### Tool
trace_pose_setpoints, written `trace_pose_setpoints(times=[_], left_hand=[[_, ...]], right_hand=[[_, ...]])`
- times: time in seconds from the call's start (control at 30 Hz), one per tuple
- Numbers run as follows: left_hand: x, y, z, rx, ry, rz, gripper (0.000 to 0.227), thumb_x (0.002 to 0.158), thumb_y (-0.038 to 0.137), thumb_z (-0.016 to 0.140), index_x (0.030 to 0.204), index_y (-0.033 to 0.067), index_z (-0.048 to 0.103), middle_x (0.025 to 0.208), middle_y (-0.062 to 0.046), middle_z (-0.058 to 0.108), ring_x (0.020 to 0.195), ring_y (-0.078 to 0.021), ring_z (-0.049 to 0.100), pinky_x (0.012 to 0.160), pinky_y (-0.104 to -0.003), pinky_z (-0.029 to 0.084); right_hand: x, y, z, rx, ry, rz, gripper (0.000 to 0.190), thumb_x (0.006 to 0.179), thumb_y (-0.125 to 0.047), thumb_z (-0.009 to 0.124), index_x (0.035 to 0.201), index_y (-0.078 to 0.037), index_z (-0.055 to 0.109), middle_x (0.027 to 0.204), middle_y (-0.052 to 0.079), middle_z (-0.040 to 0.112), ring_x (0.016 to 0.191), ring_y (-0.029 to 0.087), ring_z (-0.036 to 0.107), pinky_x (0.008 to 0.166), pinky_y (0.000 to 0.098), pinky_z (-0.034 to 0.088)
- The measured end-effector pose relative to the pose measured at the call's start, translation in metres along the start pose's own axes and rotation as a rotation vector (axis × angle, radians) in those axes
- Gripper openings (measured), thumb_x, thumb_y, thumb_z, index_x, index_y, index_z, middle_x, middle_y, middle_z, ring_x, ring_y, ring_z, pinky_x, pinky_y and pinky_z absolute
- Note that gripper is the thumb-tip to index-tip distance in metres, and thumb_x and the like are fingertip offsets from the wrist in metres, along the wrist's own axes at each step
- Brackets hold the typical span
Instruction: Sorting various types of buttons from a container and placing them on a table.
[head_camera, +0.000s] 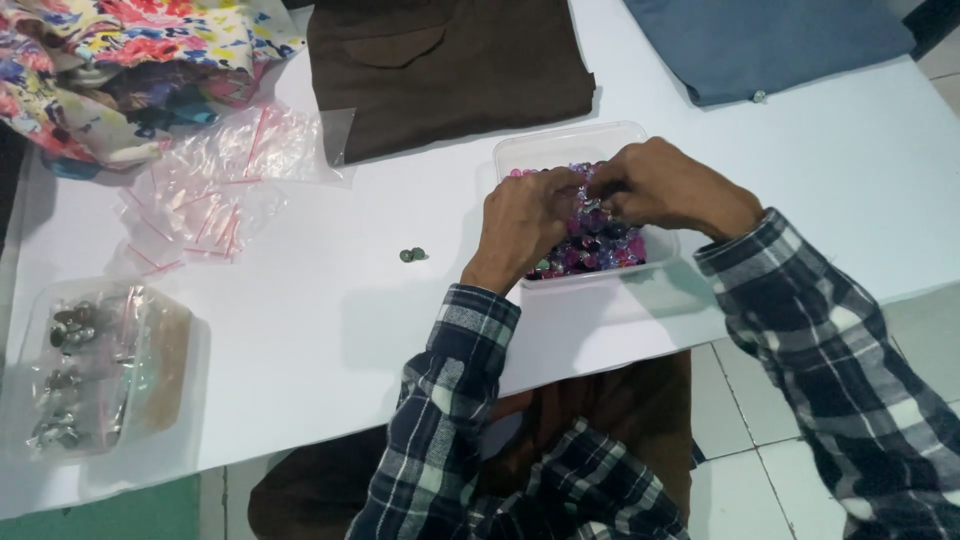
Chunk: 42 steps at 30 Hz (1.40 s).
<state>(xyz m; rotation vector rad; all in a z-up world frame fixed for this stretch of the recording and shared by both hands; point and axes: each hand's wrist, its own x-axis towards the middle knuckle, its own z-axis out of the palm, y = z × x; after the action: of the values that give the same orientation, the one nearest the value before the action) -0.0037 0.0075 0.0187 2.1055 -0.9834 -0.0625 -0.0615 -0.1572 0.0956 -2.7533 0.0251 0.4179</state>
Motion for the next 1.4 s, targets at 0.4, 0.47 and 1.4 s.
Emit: trace_pose_setpoints(times=[0.4,0.47,1.4], left_hand=[[-0.003,0.005,-0.012,-0.430,0.018,-0.076,0.038,0.086,0.010,0.074,0.123,0.0144,0.069,0.098,-0.009,0.079,0.095,-0.0274,0.077,0.087,-0.037,0.061],[0.000,-0.002,-0.006,-0.416,0.028,-0.060,0.039,0.085,0.008,0.075,0.124,0.0129,0.069,0.097,-0.010,0.078,0.094,-0.0276,0.077,0.086,-0.037,0.061],[-0.022,0.002,-0.030,-0.390,0.089,0.003,0.014,0.091,0.006,0.071,0.103,0.0140,0.072,0.094,-0.006,0.075,0.091,-0.0230,0.076,0.086,-0.036,0.062]], right_hand=[[-0.009,0.021,0.014,0.776,0.113,-0.132,0.046,0.083,0.011,0.067,0.129,0.006,0.063,0.104,0.027,0.074,0.097,0.031,0.072,0.082,0.0420,0.062],[-0.013,0.012,0.011,0.788,0.117,-0.131,0.049,0.082,0.012,0.066,0.131,0.006,0.061,0.104,0.028,0.074,0.097,0.032,0.072,0.081,0.0409,0.062],[0.022,0.033,0.053,-0.841,0.140,-0.168,0.014,0.081,-0.007,0.068,0.075,-0.016,0.076,0.065,0.003,0.070,0.063,0.021,0.069,0.064,0.0359,0.046]])
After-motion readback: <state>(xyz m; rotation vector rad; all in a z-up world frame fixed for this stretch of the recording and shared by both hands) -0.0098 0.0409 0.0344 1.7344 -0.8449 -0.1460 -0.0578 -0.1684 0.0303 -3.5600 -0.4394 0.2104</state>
